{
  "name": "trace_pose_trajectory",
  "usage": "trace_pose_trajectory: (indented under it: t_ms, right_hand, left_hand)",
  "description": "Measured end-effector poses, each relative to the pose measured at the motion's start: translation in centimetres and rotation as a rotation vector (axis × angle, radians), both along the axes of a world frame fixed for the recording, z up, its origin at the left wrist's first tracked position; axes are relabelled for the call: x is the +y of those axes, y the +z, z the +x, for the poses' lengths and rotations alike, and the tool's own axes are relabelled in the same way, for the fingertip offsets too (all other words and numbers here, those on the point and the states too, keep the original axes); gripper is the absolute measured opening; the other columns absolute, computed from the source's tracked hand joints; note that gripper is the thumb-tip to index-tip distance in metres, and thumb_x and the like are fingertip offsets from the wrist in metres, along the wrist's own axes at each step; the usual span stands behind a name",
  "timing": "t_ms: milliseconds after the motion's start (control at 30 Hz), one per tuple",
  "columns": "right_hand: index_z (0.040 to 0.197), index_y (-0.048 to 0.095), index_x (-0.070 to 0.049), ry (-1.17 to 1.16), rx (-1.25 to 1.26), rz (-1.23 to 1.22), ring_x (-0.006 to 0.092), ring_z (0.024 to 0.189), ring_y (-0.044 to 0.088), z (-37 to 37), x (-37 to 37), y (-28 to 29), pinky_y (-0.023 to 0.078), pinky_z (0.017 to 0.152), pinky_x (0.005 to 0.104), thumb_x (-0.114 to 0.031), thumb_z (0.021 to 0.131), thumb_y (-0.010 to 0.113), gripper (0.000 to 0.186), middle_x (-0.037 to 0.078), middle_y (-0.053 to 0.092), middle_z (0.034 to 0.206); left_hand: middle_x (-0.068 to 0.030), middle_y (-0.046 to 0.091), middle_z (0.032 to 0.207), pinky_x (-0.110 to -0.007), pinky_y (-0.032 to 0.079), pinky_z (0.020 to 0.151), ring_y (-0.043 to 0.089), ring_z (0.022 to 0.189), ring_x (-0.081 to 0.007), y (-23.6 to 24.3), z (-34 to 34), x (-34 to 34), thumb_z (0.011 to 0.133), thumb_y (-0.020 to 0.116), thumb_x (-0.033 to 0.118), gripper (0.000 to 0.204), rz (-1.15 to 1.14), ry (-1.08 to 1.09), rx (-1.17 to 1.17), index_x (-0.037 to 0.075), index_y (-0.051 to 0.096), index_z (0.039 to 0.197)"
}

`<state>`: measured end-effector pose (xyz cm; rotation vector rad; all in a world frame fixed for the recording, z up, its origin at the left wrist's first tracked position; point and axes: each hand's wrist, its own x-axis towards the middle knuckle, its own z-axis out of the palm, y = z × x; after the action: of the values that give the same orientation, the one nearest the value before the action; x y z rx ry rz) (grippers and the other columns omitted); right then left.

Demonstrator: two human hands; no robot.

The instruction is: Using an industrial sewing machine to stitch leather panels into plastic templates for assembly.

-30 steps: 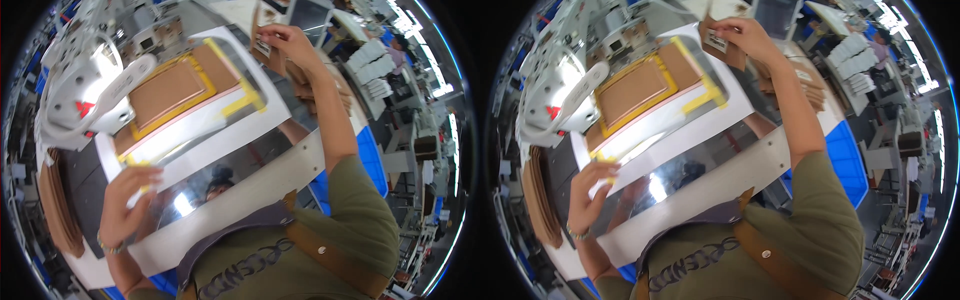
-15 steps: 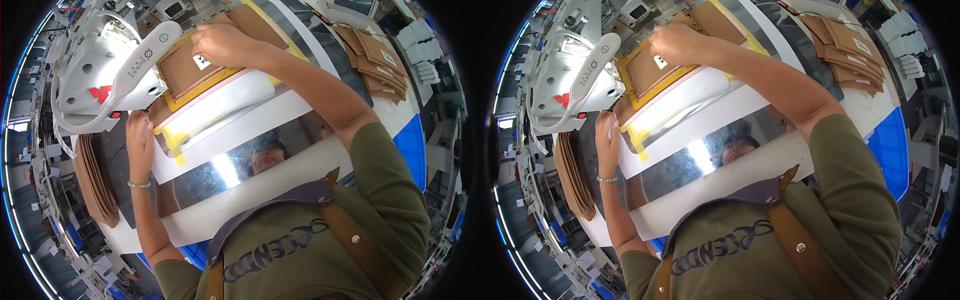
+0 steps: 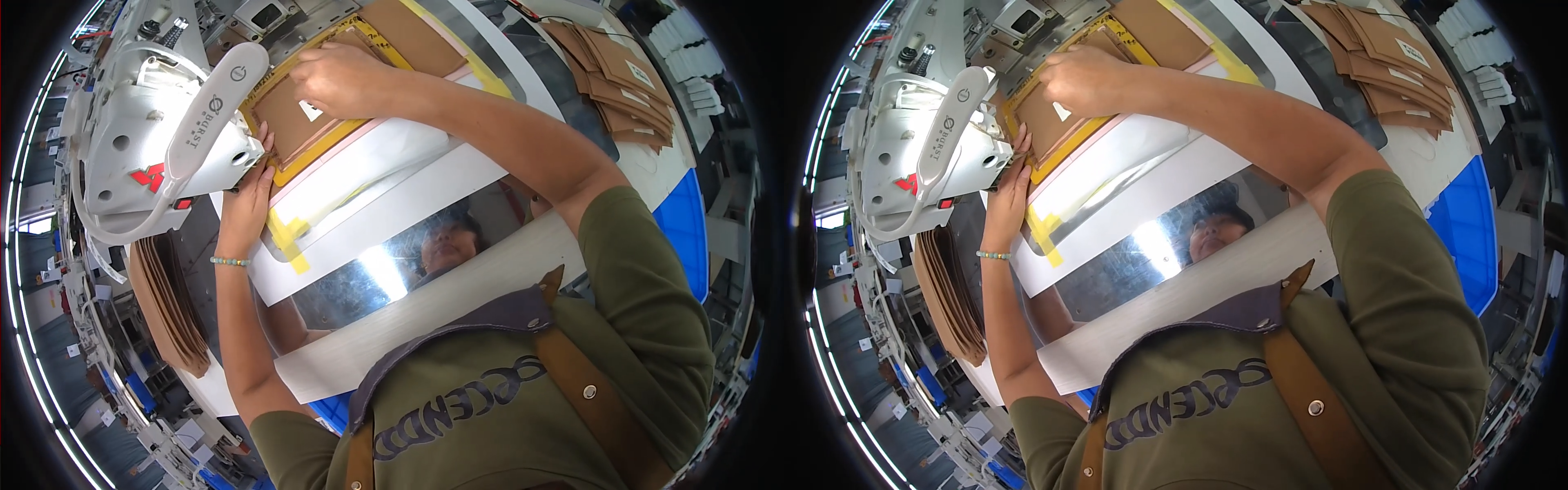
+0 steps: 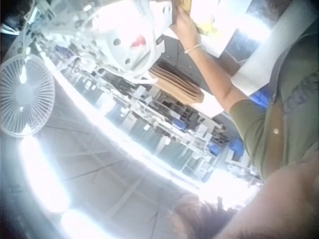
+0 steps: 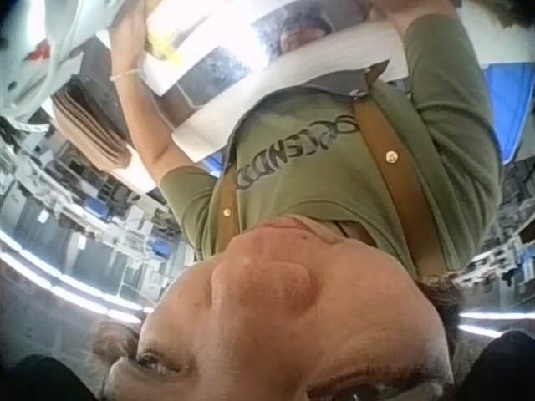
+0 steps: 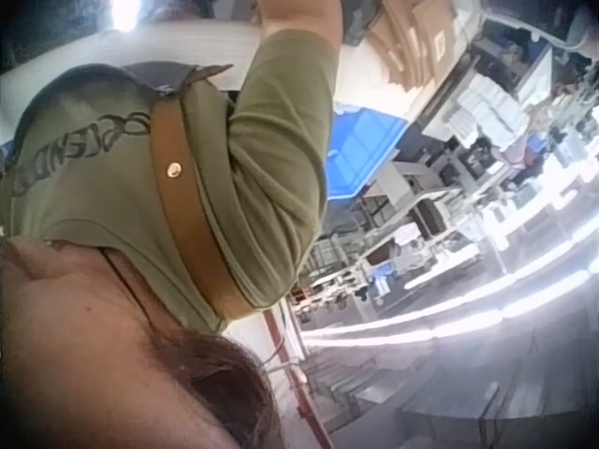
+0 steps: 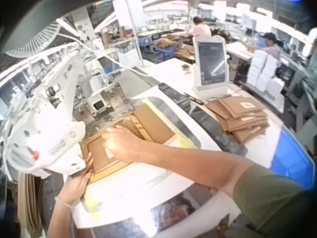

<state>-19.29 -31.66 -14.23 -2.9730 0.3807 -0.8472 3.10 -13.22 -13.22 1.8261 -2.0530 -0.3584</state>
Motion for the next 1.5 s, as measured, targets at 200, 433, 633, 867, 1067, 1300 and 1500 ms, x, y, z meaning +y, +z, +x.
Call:
trace_pose_trajectory:
  t_ms: [200,433,633,867,1067,1300,1500]
  right_hand:
    - [0.119,0.080,-0.020,0.425,0.064,0.230,0.0223,0.123,0.061,-0.2,1.6,-0.9,0.046,0.106,0.0414,-0.010,0.092,0.067,0.031,0.003,0.069,0.123]
    - [0.119,0.080,-0.022,0.382,-0.050,0.148,0.0236,0.130,0.058,0.8,2.5,-2.1,0.043,0.109,0.0449,-0.007,0.093,0.066,0.034,0.004,0.068,0.132]
    - [0.120,0.081,-0.029,0.371,-0.035,0.202,0.0205,0.131,0.055,1.0,2.3,-2.4,0.043,0.107,0.0454,-0.006,0.092,0.063,0.040,0.001,0.067,0.128]
    - [0.118,0.079,-0.020,0.285,-0.043,0.183,0.0230,0.130,0.058,0.8,2.3,-1.2,0.043,0.107,0.0456,-0.010,0.092,0.065,0.032,0.003,0.068,0.131]
    - [0.105,0.075,-0.012,-0.118,0.079,0.188,0.0244,0.118,0.061,-1.1,-0.6,0.3,0.044,0.102,0.0464,-0.020,0.092,0.071,0.015,0.003,0.068,0.112]
    - [0.098,0.073,-0.010,-0.068,0.108,0.307,0.0281,0.114,0.064,-0.7,-1.7,-0.4,0.051,0.095,0.0481,-0.023,0.094,0.066,0.015,0.008,0.070,0.108]
    - [0.089,0.071,-0.010,-0.057,0.002,0.351,0.0262,0.109,0.064,-0.6,-1.5,-0.9,0.051,0.092,0.0457,-0.020,0.092,0.070,0.011,0.005,0.069,0.101]
  left_hand:
    - [-0.0014,0.047,0.165,-0.043,0.032,0.127,0.041,0.152,-0.0298,0.4,0.3,-0.4,0.110,0.052,0.018,0.043,-0.035,-0.041,-0.139,0.013,0.057,0.152]
    - [-0.0068,0.052,0.161,-0.043,0.035,0.124,0.048,0.147,-0.0335,-0.6,0.6,-0.5,0.108,0.056,0.019,0.040,-0.116,-0.028,-0.021,0.010,0.062,0.147]
    - [-0.0131,0.054,0.158,-0.042,0.034,0.122,0.050,0.143,-0.0348,-0.8,1.5,0.2,0.108,0.059,0.022,0.038,0.018,0.112,0.067,0.008,0.066,0.143]
    - [-0.0104,0.054,0.159,-0.043,0.032,0.125,0.048,0.147,-0.0337,-0.5,0.2,-0.4,0.108,0.055,0.018,0.038,-0.121,-0.016,0.117,0.009,0.065,0.144]
    - [-0.0043,0.051,0.162,-0.043,0.027,0.128,0.043,0.151,-0.0307,-0.1,-0.1,-0.8,0.109,0.052,0.016,0.043,-0.057,-0.045,-0.032,0.012,0.058,0.151]
    - [-0.0015,0.047,0.165,-0.042,0.020,0.131,0.033,0.157,-0.0279,0.0,0.1,-1.8,0.110,0.048,0.019,0.046,-0.034,-0.037,-0.105,0.011,0.054,0.154]
    - [-0.0025,0.048,0.164,-0.042,0.020,0.131,0.031,0.158,-0.0269,0.4,0.2,-2.0,0.108,0.050,0.014,0.046,-0.034,-0.062,-0.095,0.011,0.054,0.154]
